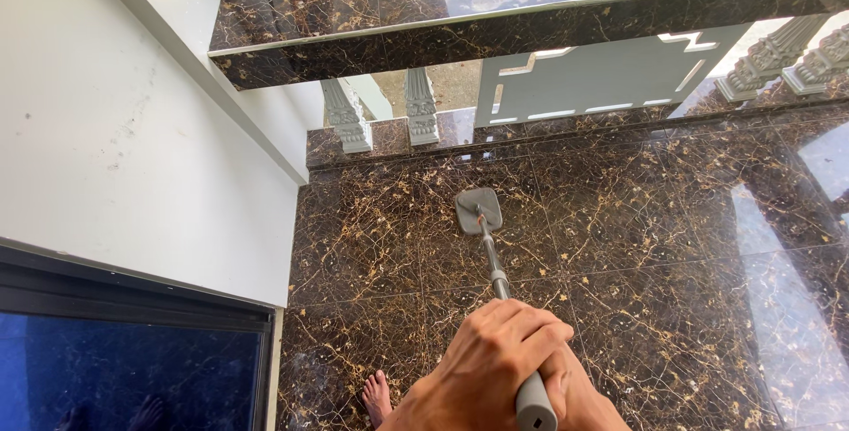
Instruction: The person assembles a mop by hand and then cleans the tiled floor of a balcony.
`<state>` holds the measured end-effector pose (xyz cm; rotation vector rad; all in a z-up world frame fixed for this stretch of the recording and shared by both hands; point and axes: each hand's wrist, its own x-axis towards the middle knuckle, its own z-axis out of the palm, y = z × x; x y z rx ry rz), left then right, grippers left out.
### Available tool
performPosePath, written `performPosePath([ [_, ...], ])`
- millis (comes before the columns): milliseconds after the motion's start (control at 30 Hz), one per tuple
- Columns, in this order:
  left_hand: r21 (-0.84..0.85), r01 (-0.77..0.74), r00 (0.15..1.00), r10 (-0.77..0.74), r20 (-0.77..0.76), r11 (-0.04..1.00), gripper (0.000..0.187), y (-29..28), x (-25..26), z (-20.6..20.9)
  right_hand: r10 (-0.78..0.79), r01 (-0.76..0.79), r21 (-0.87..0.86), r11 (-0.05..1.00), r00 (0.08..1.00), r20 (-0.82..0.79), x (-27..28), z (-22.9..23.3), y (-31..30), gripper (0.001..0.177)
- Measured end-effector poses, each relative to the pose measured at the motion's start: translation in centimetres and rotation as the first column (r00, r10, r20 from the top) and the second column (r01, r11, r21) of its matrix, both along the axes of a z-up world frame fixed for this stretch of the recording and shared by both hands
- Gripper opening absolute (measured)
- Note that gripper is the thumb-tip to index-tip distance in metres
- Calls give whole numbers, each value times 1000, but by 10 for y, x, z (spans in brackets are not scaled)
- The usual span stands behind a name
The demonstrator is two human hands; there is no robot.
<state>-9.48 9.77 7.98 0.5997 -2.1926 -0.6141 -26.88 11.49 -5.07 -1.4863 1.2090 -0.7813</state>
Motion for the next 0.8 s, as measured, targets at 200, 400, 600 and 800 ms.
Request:
performPosePath([
  [200, -108, -49, 994, 37, -106, 993, 26, -9, -1, -16, -109, 114, -49, 992, 990, 88, 15, -50, -9, 42],
  [400, -223, -127, 985, 96, -146, 966, 19, -52, -10, -63, 79, -7, -403, 915, 984, 162, 10, -66, -50, 28],
  [600, -222, -166, 980, 136, -147, 961, 27, -81, -6, -95, 184, -135, -394, 909, 979, 88, 8, -83, -100, 29],
  [800, -189, -159, 987, 155, -35, 969, 33, -79, 0, -138, 202, -210, -528, 823, 977, -73, 5, -129, -101, 26],
])
